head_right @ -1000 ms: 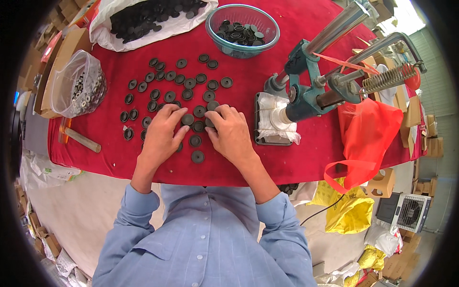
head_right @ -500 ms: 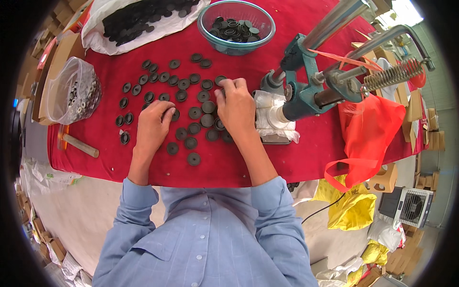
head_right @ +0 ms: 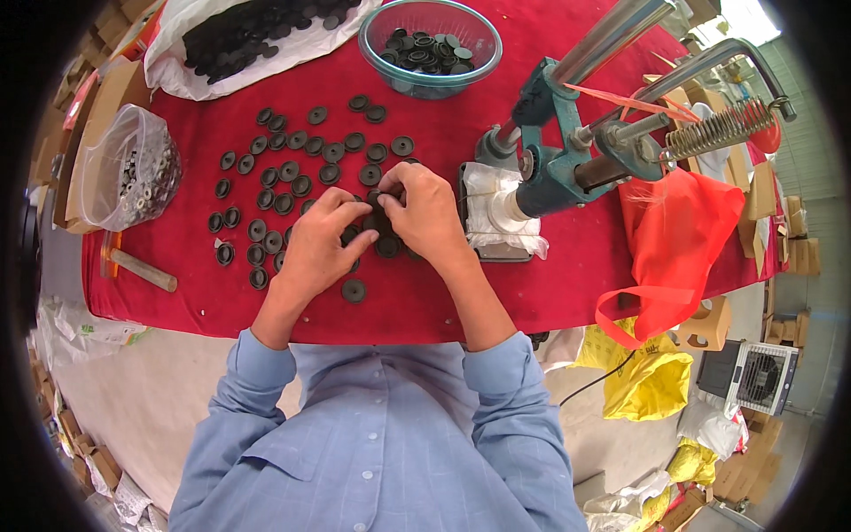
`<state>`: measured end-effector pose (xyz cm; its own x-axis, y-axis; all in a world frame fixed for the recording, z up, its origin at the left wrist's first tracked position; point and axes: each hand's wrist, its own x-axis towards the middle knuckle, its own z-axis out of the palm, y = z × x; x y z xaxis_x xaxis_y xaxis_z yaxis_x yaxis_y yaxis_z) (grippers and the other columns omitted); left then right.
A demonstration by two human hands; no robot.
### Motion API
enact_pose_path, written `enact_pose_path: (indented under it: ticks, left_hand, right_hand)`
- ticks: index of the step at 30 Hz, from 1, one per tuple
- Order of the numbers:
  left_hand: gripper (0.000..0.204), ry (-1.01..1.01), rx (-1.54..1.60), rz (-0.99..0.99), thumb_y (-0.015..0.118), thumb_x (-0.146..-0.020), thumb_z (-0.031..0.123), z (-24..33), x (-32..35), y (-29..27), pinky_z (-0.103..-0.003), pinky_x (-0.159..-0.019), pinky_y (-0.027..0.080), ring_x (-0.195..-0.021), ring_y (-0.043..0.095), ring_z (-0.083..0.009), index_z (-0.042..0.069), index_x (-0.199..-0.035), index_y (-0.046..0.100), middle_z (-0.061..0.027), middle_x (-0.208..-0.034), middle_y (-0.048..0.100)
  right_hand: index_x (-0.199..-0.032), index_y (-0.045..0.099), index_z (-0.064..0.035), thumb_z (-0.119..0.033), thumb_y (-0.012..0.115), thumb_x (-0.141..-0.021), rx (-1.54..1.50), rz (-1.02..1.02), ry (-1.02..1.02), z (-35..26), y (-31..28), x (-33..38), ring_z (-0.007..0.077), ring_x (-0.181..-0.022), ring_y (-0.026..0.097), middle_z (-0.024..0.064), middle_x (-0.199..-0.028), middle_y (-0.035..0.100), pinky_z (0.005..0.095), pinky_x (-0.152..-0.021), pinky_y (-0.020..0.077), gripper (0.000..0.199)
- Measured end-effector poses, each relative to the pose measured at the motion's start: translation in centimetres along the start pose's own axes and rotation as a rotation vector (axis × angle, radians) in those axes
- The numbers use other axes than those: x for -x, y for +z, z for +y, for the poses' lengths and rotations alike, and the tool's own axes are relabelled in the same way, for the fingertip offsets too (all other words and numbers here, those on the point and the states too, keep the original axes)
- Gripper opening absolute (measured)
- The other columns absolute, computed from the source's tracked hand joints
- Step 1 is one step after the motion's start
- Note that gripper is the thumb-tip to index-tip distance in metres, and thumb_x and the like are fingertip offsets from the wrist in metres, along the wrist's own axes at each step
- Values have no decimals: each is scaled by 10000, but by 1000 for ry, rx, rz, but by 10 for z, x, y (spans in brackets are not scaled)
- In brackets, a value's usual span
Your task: The person arranges dark circular magnets on a red table and places small metal rings into their centers. They use a rubber mallet to tap the rings into place and then separate the magnets from the rings, stacking the magnets into a pile.
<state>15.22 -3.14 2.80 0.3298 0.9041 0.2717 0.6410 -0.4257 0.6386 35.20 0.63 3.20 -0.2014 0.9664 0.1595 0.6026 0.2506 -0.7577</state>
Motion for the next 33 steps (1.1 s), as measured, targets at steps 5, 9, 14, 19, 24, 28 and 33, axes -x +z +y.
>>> enact_pose_path:
  ticks: [5,9,14,19,24,28,33]
  left_hand:
    - [397,5,5,-18,906,-789,133,4,1,11,-458,-844,583,-988,687,-330,26,-1136,748,-129,-1079,641]
    - [369,8,-7,-42,895,-786,111,3,-2,10,-454,-819,581,-952,688,-331,12,-1102,734,-131,-1063,644]
    - [334,66,40,-34,876,-792,68,0,-4,9,-424,-752,562,-842,676,-299,5,-1065,696,-123,-1027,650]
    - [289,-8,226,-60,857,-808,-9,-1,-3,4,-358,-675,516,-736,597,-212,22,-1021,664,-87,-932,631]
    - [257,-30,325,100,848,-820,-55,3,2,-15,-288,-641,485,-709,577,-110,24,-1022,709,-37,-907,671]
    - [261,-18,180,233,841,-827,-74,0,28,-48,-279,-668,503,-760,620,-119,22,-1052,753,-51,-957,691]
    - [236,-70,-49,421,810,-867,-88,-24,90,-81,-292,-762,558,-876,683,-171,12,-1076,763,-86,-1019,698]
  right_hand:
    - [-1037,731,-13,-76,804,-855,-30,-73,42,5,0,3,355,-882,747,170,-940,733,455,-797,587,206]
    - [-1039,743,-22,-83,804,-856,38,-56,-7,4,3,2,335,-859,748,166,-925,748,440,-780,586,202]
    - [-1007,728,-8,-91,795,-875,-252,34,183,-15,-17,9,242,-789,720,133,-919,711,379,-719,562,170]
    - [-992,709,-24,-71,796,-874,19,83,-70,-17,-47,70,301,-853,718,125,-968,693,392,-696,553,154]
    - [-1038,702,-65,-64,808,-866,381,-64,-240,-9,-36,124,330,-881,688,99,-1025,674,435,-742,548,202]
    - [-1084,719,-64,-80,804,-862,91,59,35,-10,-28,111,326,-967,673,104,-1066,657,461,-829,530,239]
    - [-1133,748,-82,-102,815,-858,338,144,-242,-1,-1,74,306,-952,654,92,-1057,655,455,-808,512,284]
